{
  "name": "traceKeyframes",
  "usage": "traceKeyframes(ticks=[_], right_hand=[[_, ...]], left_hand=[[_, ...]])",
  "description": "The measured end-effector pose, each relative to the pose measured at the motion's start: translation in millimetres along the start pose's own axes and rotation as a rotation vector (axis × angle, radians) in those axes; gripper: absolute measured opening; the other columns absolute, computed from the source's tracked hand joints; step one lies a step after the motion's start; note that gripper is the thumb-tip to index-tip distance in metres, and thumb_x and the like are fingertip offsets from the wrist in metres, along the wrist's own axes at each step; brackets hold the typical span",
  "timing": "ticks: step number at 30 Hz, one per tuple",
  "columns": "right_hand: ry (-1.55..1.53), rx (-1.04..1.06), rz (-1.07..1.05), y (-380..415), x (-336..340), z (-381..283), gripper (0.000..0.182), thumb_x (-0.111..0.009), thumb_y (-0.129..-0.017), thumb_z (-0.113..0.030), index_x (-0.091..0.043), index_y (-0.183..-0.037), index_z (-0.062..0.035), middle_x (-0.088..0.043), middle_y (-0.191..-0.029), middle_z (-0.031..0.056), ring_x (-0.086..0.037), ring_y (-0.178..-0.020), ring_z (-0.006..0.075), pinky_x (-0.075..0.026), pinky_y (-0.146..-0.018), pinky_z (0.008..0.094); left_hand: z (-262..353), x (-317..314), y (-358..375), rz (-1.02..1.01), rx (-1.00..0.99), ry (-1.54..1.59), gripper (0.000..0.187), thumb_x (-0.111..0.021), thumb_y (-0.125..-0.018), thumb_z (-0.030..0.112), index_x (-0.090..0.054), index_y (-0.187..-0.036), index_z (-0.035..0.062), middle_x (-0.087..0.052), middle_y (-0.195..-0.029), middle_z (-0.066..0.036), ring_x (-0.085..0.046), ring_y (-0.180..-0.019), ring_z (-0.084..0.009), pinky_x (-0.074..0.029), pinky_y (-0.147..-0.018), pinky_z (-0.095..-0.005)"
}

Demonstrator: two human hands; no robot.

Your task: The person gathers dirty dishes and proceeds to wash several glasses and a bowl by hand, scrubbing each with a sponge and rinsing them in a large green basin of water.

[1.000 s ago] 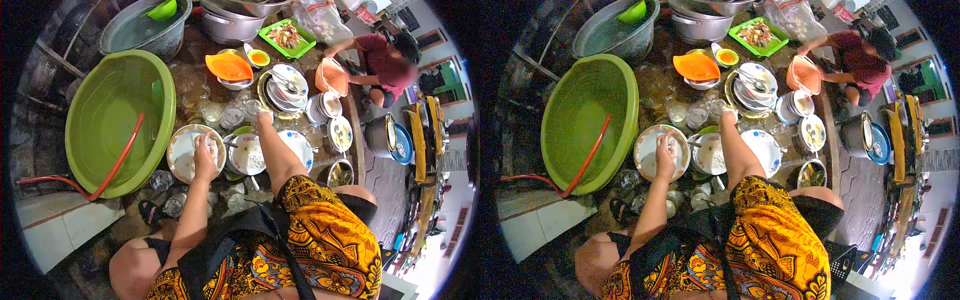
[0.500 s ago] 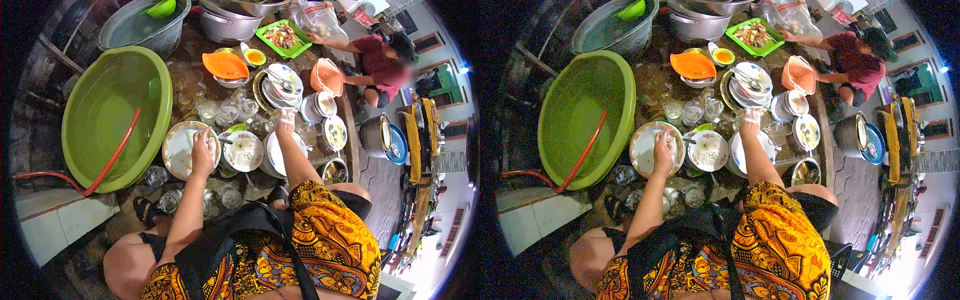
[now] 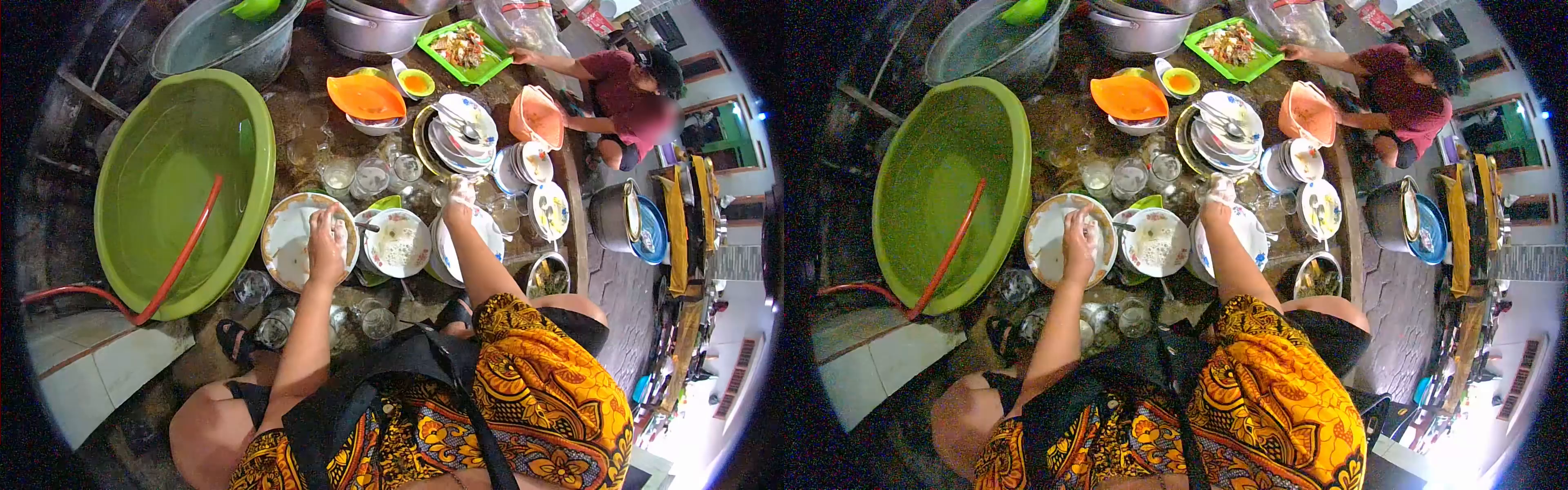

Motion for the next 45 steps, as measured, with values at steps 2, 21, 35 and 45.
traceKeyframes(ticks=[2, 21, 35, 45], right_hand=[[0.060, 0.025, -0.124, -8.2, -7.5, -5.3, 0.025, -0.057, -0.070, -0.011, -0.052, -0.094, -0.0049, -0.052, -0.100, 0.0175, -0.049, -0.095, 0.0333, -0.039, -0.083, 0.0397], [0.357, -0.206, -0.740, -36.4, -34.5, -3.5, 0.031, -0.056, -0.070, -0.023, -0.060, -0.097, -0.0084, -0.060, -0.104, 0.0122, -0.058, -0.097, 0.0286, -0.047, -0.079, 0.0367], [-1.668, -0.473, -0.670, -38.7, 60.5, -69.8, 0.038, -0.061, -0.075, -0.020, -0.050, -0.108, -0.0033, -0.059, -0.091, 0.0107, -0.059, -0.079, 0.0220, -0.051, -0.071, 0.0375], [-1.936, -0.950, -0.753, 63.0, -8.8, -169.4, 0.045, -0.043, -0.087, -0.043, -0.048, -0.106, -0.0032, -0.058, -0.091, 0.0139, -0.058, -0.079, 0.0277, -0.049, -0.072, 0.0430]], left_hand=[[-3.8, -3.4, 0.1, 0.007, 0.002, 0.021, 0.029, -0.045, -0.084, 0.008, -0.047, -0.113, 0.0068, -0.044, -0.107, -0.018, -0.046, -0.098, -0.0352, -0.038, -0.084, -0.0397], [11.0, 4.4, 2.7, 0.049, -0.064, -0.035, 0.027, -0.047, -0.083, 0.008, -0.050, -0.109, 0.0038, -0.045, -0.105, -0.016, -0.049, -0.096, -0.0313, -0.041, -0.082, -0.0372], [43.6, -38.6, -0.1, -0.100, -0.021, 0.487, 0.058, -0.060, -0.078, 0.007, -0.033, -0.128, 0.0083, -0.040, -0.123, -0.016, -0.051, -0.098, -0.0229, -0.043, -0.081, -0.0307], [77.7, 25.4, 9.3, 0.334, -0.086, 0.382, 0.060, -0.067, -0.071, 0.012, -0.038, -0.123, 0.0041, -0.042, -0.123, -0.015, -0.040, -0.114, -0.0270, -0.030, -0.098, -0.0359]])
Point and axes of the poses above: each hand's wrist, its own y-axis away from the middle knuckle, its own x-axis out of the back of the hand, z = x × y, the point moved 9 cm from there along -y, towards the middle knuckle
